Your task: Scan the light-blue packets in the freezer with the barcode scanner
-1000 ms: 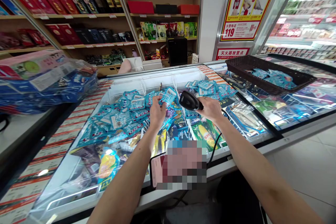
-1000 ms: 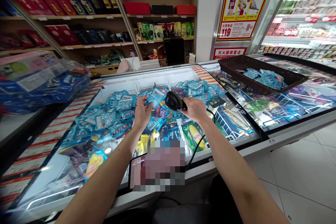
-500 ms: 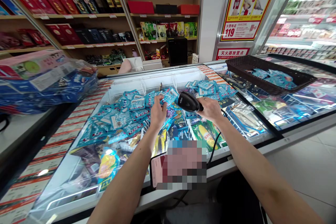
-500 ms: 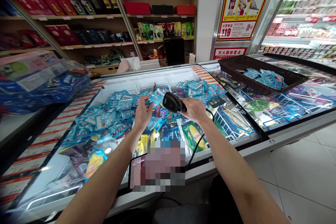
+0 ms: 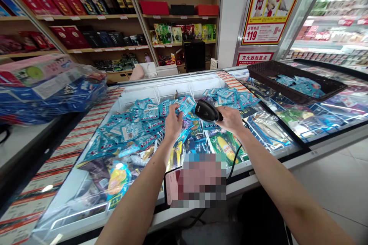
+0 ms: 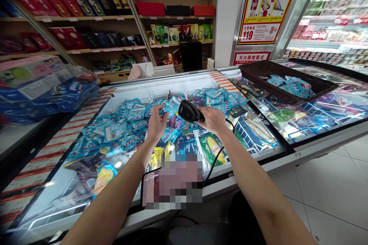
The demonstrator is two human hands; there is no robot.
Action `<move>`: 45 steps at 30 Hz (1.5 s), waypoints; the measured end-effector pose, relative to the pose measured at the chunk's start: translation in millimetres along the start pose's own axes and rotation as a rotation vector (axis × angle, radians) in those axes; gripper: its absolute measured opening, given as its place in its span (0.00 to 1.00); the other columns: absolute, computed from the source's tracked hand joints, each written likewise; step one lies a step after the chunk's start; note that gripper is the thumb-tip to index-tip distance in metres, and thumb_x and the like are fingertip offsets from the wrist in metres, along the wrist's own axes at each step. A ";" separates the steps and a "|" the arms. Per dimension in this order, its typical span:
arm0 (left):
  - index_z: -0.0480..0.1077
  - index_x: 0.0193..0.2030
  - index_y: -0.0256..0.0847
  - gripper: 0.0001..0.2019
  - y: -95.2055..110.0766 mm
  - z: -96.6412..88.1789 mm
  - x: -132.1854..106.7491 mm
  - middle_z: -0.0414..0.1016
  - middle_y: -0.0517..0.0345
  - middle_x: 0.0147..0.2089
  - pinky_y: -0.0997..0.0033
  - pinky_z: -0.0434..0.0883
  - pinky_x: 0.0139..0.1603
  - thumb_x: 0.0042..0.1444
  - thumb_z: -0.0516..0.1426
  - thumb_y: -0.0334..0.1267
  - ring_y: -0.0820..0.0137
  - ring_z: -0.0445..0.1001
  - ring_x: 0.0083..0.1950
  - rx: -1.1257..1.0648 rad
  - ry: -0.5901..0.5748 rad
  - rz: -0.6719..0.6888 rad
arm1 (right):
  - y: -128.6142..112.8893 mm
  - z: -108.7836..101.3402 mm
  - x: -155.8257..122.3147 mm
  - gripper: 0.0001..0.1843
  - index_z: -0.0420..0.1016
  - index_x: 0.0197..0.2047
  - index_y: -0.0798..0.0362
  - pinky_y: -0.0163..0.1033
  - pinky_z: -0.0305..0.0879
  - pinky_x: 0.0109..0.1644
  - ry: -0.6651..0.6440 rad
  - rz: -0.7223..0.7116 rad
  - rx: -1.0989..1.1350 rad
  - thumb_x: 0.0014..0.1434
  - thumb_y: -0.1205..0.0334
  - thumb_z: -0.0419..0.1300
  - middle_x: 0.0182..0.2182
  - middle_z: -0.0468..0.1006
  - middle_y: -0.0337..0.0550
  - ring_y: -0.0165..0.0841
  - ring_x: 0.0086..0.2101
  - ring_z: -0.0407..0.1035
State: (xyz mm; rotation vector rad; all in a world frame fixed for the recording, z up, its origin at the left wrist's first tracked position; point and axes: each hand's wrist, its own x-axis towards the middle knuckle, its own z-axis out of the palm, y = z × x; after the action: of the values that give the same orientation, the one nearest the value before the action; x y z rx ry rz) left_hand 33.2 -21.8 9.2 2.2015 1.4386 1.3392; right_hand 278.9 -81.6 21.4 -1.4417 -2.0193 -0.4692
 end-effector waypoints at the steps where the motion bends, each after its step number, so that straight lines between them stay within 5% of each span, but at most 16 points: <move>1: 0.57 0.51 0.43 0.15 0.1 0.0 -0.2 0.67 0.52 0.47 0.70 0.65 0.35 0.57 0.49 0.41 0.72 0.67 0.33 0.002 0.001 -0.001 | -0.1 -0.4 0.0 0.15 0.71 0.42 0.52 0.34 0.55 0.34 0.002 0.003 -0.001 0.52 0.56 0.56 0.32 0.76 0.43 0.34 0.34 0.68; 10: 0.56 0.54 0.39 0.17 4.0 -2.1 1.3 0.68 0.51 0.40 0.68 0.66 0.36 0.58 0.47 0.40 0.69 0.67 0.34 0.028 0.074 0.013 | -1.3 -4.0 0.9 0.15 0.71 0.43 0.52 0.34 0.56 0.35 0.000 0.064 0.001 0.53 0.56 0.55 0.33 0.76 0.43 0.34 0.35 0.69; 16: 0.65 0.49 0.40 0.15 16.9 -9.4 -2.6 0.61 0.43 0.55 0.50 0.59 0.53 0.56 0.47 0.34 0.55 0.60 0.56 0.293 0.209 0.047 | 0.9 -4.3 0.9 0.17 0.71 0.43 0.53 0.35 0.56 0.34 0.005 0.104 -0.035 0.52 0.56 0.55 0.33 0.77 0.44 0.35 0.35 0.68; 20: 0.67 0.50 0.47 0.15 25.8 -9.7 -5.8 0.58 0.51 0.62 0.45 0.51 0.58 0.57 0.48 0.35 0.54 0.53 0.63 0.375 0.072 0.170 | 1.2 -5.3 0.9 0.16 0.71 0.43 0.52 0.35 0.55 0.33 0.010 0.106 -0.049 0.52 0.55 0.56 0.32 0.76 0.43 0.36 0.35 0.69; 25: 0.69 0.48 0.50 0.14 25.1 -0.9 -5.7 0.69 0.58 0.55 0.46 0.43 0.63 0.60 0.46 0.40 0.61 0.57 0.62 0.377 -0.196 0.409 | 0.7 -5.8 1.0 0.16 0.71 0.43 0.52 0.35 0.55 0.33 -0.001 0.118 -0.039 0.52 0.55 0.56 0.33 0.76 0.43 0.35 0.35 0.69; 38: 0.71 0.45 0.46 0.15 19.6 4.9 -8.8 0.69 0.53 0.54 0.39 0.32 0.64 0.58 0.48 0.44 0.57 0.56 0.63 0.410 0.029 0.272 | 0.6 -7.3 1.3 0.16 0.72 0.42 0.52 0.35 0.55 0.33 -0.002 0.152 -0.047 0.52 0.55 0.55 0.32 0.76 0.44 0.35 0.34 0.68; 45: 0.63 0.57 0.46 0.19 27.8 0.2 -5.4 0.64 0.53 0.59 0.38 0.30 0.63 0.59 0.47 0.40 0.60 0.49 0.66 0.377 -0.115 0.381 | 3.6 -7.6 2.3 0.15 0.71 0.41 0.52 0.36 0.54 0.32 0.027 0.231 -0.093 0.51 0.55 0.57 0.31 0.76 0.46 0.38 0.34 0.69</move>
State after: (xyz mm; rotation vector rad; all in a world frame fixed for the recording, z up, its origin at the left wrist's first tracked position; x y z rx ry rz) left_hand 50.3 -40.3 22.1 2.8611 1.3689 1.0789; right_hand 283.8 -83.3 28.4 -1.6914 -1.8015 -0.4854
